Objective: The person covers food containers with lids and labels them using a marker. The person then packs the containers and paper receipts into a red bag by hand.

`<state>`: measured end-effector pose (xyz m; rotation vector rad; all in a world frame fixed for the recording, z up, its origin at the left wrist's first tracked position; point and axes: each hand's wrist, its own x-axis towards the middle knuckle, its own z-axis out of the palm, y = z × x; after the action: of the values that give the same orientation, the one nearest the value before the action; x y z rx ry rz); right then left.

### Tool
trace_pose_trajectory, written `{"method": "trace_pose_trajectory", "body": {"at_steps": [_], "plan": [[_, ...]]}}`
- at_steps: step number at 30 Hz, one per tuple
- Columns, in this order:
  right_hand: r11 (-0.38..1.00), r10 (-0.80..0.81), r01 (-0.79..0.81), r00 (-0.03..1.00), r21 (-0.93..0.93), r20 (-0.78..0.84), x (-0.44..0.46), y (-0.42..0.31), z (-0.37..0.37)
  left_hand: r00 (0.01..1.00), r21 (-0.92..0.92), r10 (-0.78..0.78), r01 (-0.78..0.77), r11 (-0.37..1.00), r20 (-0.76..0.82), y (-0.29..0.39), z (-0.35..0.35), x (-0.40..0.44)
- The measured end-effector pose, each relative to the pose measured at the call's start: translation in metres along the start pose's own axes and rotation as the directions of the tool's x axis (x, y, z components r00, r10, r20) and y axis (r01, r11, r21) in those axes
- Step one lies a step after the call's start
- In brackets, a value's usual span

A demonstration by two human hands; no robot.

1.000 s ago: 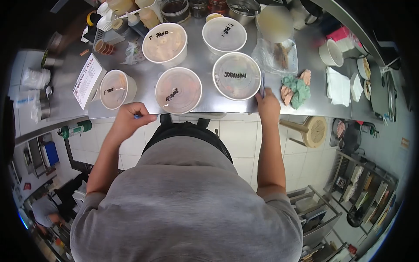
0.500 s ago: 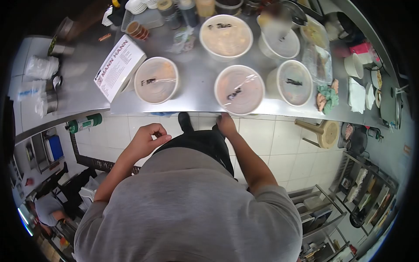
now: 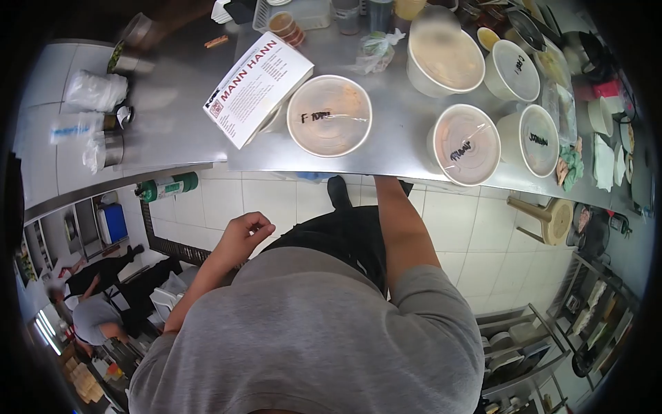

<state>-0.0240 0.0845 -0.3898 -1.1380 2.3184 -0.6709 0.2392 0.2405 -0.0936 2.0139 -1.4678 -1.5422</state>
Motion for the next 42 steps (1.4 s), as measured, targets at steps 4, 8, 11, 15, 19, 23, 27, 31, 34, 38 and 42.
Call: {"method": "trace_pose_trajectory", "body": {"at_steps": [4, 8, 11, 15, 19, 23, 27, 31, 34, 38, 42], "plan": [[0.993, 0.062, -0.060, 0.998, 0.101, -0.022, -0.007, -0.008, 0.002, 0.999, -0.004, 0.039, -0.039, 0.999, -0.006, -0.002, -0.003, 0.000], [0.976, 0.110, -0.102, 0.993, 0.194, -0.033, -0.011, -0.012, 0.003, 1.000, 0.011, 0.013, -0.013, 1.000, 0.010, -0.010, -0.006, -0.002], [0.958, 0.138, -0.124, 0.990, 0.259, -0.037, -0.014, -0.016, 0.003, 1.000, 0.013, -0.003, 0.003, 1.000, 0.017, -0.011, -0.007, -0.002], [0.926, 0.176, -0.151, 0.984, 0.347, -0.042, -0.013, -0.021, 0.001, 1.000, 0.006, 0.010, -0.010, 1.000, 0.011, -0.013, -0.007, -0.002], [0.888, 0.206, -0.169, 0.978, 0.428, -0.041, -0.013, -0.024, -0.003, 1.000, 0.014, 0.009, -0.009, 1.000, 0.028, -0.014, -0.006, -0.001], [0.836, 0.251, -0.194, 0.967, 0.513, -0.044, -0.013, -0.029, -0.006, 0.999, 0.023, 0.008, -0.009, 1.000, 0.037, -0.012, -0.006, 0.000], [0.747, 0.310, -0.225, 0.950, 0.625, -0.029, -0.018, -0.038, -0.009, 0.999, 0.047, 0.007, -0.009, 0.999, 0.048, -0.009, -0.006, -0.001], [0.443, 0.386, -0.291, 0.916, 0.848, 0.112, -0.047, -0.036, -0.028, 0.999, 0.069, 0.025, -0.028, 0.997, 0.044, -0.007, -0.006, -0.004], [0.130, 0.317, -0.519, 0.829, 0.845, 0.460, -0.092, -0.002, -0.052, 0.998, 0.016, 0.049, -0.050, 0.999, 0.025, -0.021, -0.003, 0.004], [0.505, 0.209, -0.568, 0.811, 0.650, 0.547, -0.140, 0.014, -0.089, 0.969, 0.082, 0.136, -0.155, 0.984, 0.204, -0.037, 0.019, 0.042], [0.537, 0.076, -0.631, 0.697, 0.559, 0.713, -0.163, -0.004, -0.198, 0.834, 0.183, 0.418, -0.502, 0.845, 0.361, 0.001, 0.043, 0.062]]}}
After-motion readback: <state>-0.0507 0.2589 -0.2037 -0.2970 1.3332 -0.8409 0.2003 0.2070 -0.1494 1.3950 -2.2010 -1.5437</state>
